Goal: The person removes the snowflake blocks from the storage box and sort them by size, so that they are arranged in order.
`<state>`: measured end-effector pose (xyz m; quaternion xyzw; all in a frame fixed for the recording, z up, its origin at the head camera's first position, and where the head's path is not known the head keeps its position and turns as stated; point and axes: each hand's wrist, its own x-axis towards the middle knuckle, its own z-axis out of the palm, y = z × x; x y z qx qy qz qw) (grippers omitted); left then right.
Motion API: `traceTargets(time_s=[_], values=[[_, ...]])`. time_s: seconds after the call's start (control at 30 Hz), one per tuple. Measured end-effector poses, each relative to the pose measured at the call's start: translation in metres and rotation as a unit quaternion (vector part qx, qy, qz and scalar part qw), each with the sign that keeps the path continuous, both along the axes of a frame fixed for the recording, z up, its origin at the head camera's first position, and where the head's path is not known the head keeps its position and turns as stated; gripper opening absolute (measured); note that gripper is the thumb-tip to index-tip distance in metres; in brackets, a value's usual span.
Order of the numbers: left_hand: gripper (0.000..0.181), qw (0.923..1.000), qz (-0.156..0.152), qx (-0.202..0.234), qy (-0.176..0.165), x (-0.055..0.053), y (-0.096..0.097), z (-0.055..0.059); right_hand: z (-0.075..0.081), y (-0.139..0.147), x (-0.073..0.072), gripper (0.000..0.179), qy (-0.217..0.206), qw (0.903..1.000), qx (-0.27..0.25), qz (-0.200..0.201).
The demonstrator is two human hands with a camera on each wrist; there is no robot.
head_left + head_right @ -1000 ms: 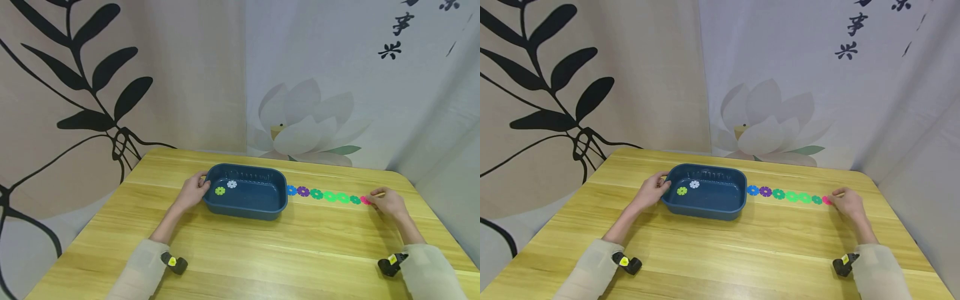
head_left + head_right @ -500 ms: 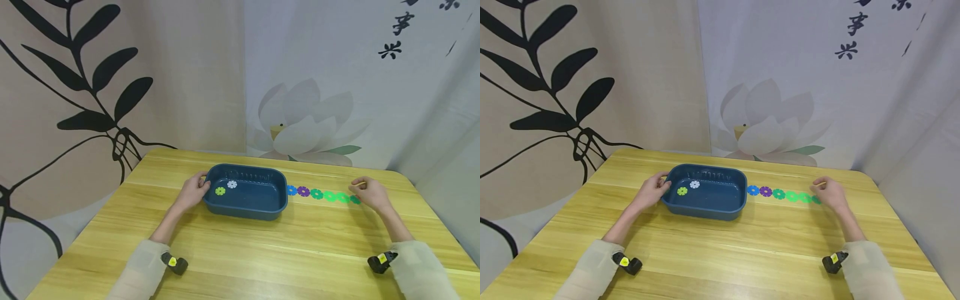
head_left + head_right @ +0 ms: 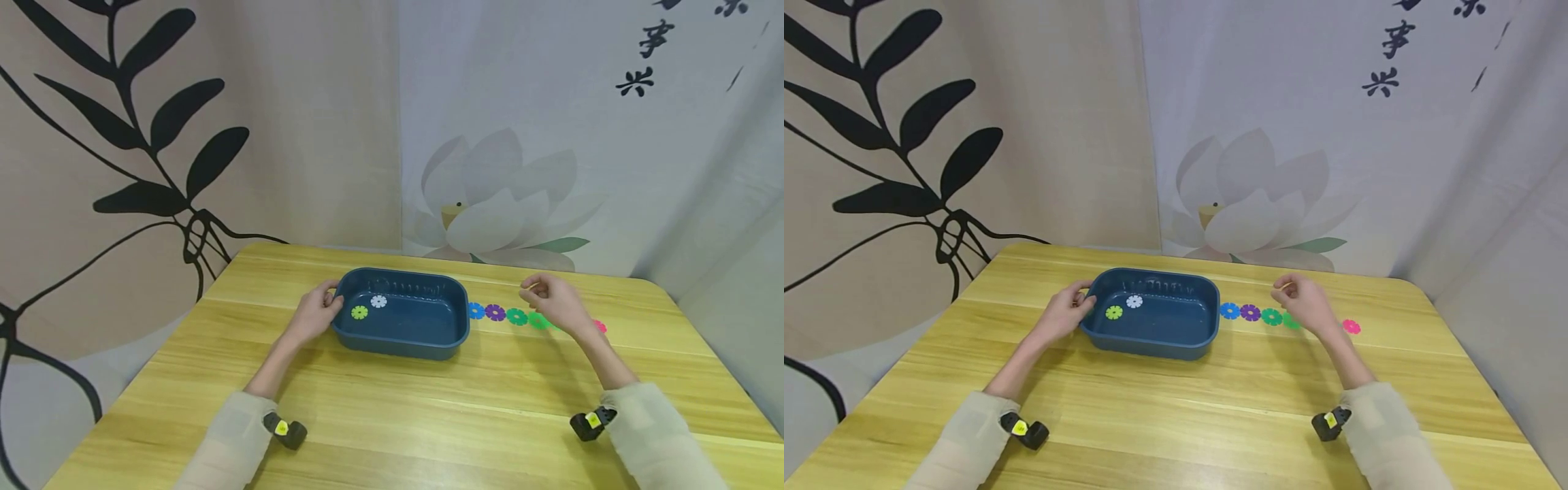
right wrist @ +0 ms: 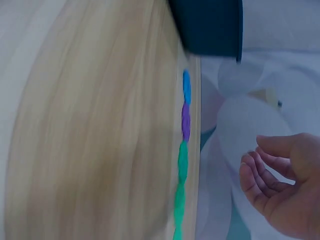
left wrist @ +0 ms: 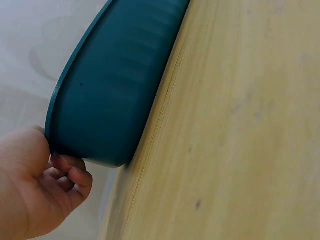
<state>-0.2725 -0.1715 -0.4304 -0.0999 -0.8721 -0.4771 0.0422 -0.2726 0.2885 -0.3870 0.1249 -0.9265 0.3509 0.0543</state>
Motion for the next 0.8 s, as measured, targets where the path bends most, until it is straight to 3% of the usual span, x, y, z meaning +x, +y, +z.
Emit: traceTargets(time_s=[0.4,0.8], values=[[0.043,1.0,0.004,0.001,-0.003,0.001,0.0,0.001,0.007,-0.073,-0.009,0.017,0.027,0.9982,-0.025,0.047],[0.041,1.0,0.0,0.005,0.0,0.0,0.0,0.0,0.001,-0.129,-0.014,0.016,0.035,0.9921,-0.042,0.113]])
